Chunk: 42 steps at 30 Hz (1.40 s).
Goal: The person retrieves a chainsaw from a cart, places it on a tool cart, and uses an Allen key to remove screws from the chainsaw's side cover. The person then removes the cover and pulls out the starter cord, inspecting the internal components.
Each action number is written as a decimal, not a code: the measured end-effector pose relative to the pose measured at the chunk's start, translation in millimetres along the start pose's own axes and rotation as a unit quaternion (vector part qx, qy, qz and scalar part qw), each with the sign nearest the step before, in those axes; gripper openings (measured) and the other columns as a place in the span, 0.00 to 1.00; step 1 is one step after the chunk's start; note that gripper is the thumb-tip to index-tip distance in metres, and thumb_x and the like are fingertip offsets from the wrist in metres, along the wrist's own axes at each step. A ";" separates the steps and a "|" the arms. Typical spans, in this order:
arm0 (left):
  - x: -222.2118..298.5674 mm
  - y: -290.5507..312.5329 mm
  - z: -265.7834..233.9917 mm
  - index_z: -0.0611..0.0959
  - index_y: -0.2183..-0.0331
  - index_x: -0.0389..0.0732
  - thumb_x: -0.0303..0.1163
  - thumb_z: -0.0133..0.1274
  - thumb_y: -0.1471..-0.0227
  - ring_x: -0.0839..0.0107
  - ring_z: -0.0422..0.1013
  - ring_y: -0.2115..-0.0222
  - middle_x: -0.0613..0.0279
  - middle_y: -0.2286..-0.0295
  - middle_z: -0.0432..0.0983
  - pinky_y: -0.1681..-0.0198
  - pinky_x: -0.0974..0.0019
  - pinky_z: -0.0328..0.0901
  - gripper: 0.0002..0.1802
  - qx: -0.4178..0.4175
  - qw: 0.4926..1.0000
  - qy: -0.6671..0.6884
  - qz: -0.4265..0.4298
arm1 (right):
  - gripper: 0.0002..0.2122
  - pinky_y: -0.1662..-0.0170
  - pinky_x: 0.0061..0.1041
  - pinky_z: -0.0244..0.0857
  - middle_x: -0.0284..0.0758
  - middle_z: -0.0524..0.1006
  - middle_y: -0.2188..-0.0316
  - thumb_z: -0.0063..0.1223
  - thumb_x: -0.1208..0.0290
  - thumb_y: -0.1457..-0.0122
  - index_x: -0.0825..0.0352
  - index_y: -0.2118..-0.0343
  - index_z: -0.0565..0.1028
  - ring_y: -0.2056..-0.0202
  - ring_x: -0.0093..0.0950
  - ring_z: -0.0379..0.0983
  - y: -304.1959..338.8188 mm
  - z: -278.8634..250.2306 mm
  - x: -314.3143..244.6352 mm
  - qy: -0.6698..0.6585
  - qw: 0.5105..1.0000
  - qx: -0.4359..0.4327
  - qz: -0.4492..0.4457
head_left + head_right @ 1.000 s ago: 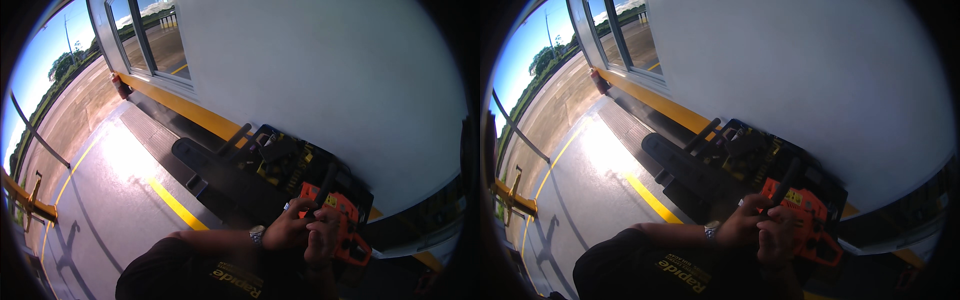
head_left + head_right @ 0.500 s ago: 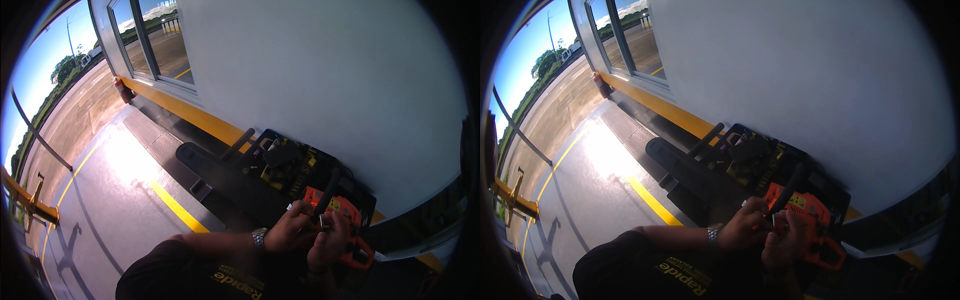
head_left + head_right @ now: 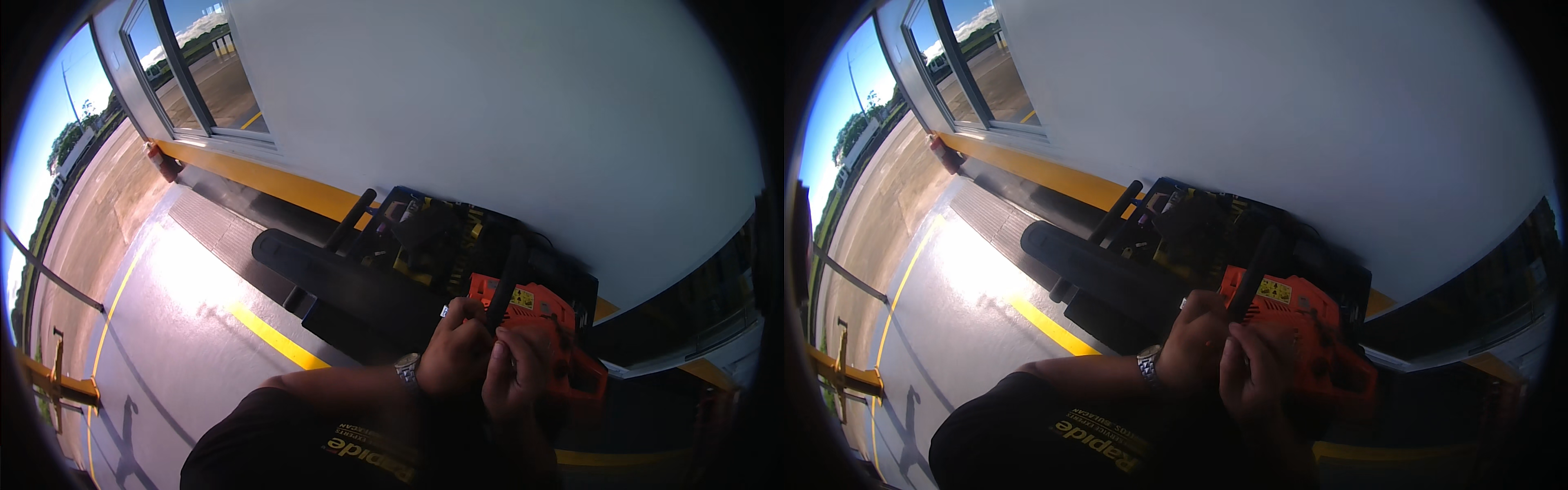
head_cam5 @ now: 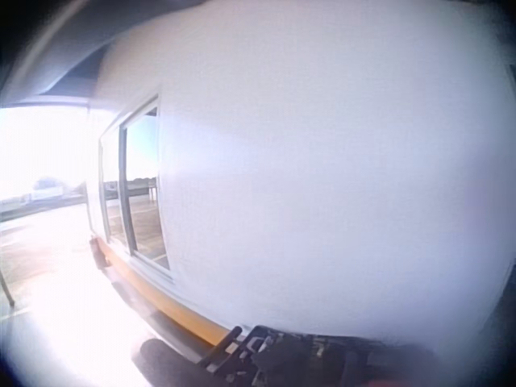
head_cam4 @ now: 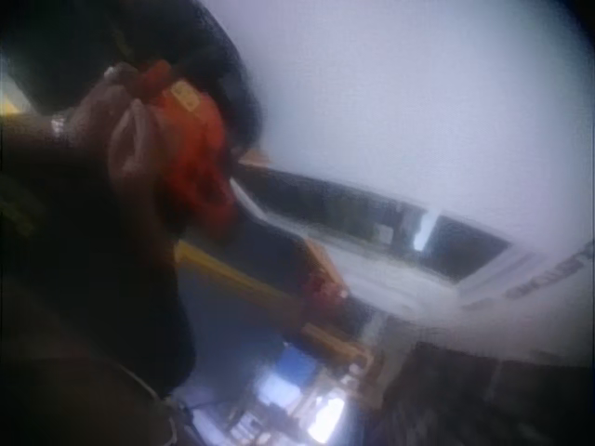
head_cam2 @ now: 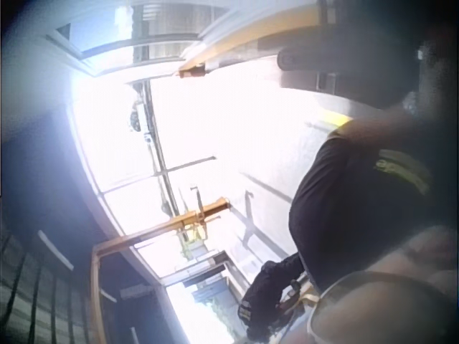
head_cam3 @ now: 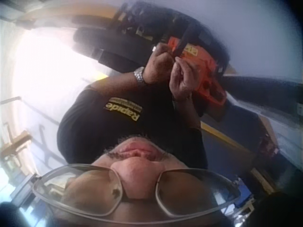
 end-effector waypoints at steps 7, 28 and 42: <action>6.6 -17.5 -14.9 0.83 0.62 0.39 0.22 0.68 0.55 0.54 0.70 0.49 0.50 0.48 0.66 0.51 0.56 0.72 0.16 -0.084 0.996 -0.010 -0.019 | 0.13 0.37 0.39 0.57 0.43 0.70 0.45 0.53 0.65 0.32 0.70 0.59 0.82 0.41 0.35 0.65 -14.1 -6.8 31.7 -0.289 0.947 -0.073 0.118; 0.8 -32.2 -19.0 0.84 0.73 0.39 0.28 0.75 0.60 0.66 0.70 0.52 0.56 0.52 0.64 0.52 0.62 0.73 0.13 -0.151 0.984 0.024 -0.096 | 0.16 0.57 0.37 0.68 0.37 0.77 0.61 0.68 0.75 0.52 0.66 0.59 0.79 0.61 0.36 0.77 10.5 -14.5 14.2 0.083 0.988 -0.102 0.076; -6.0 -38.7 -17.2 0.84 0.72 0.42 0.28 0.74 0.58 0.59 0.67 0.44 0.57 0.48 0.64 0.44 0.56 0.69 0.12 -0.172 0.966 0.099 -0.167 | 0.07 0.67 0.27 0.70 0.36 0.77 0.69 0.63 0.79 0.41 0.70 0.61 0.76 0.69 0.28 0.78 -2.1 -17.8 24.4 -0.069 0.983 -0.126 0.115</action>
Point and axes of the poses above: each hand's wrist, its own y-axis away from the middle knuckle, its own z-axis out of the palm, x = y × z, the point moved 3 cm from there along -y, towards the middle knuckle
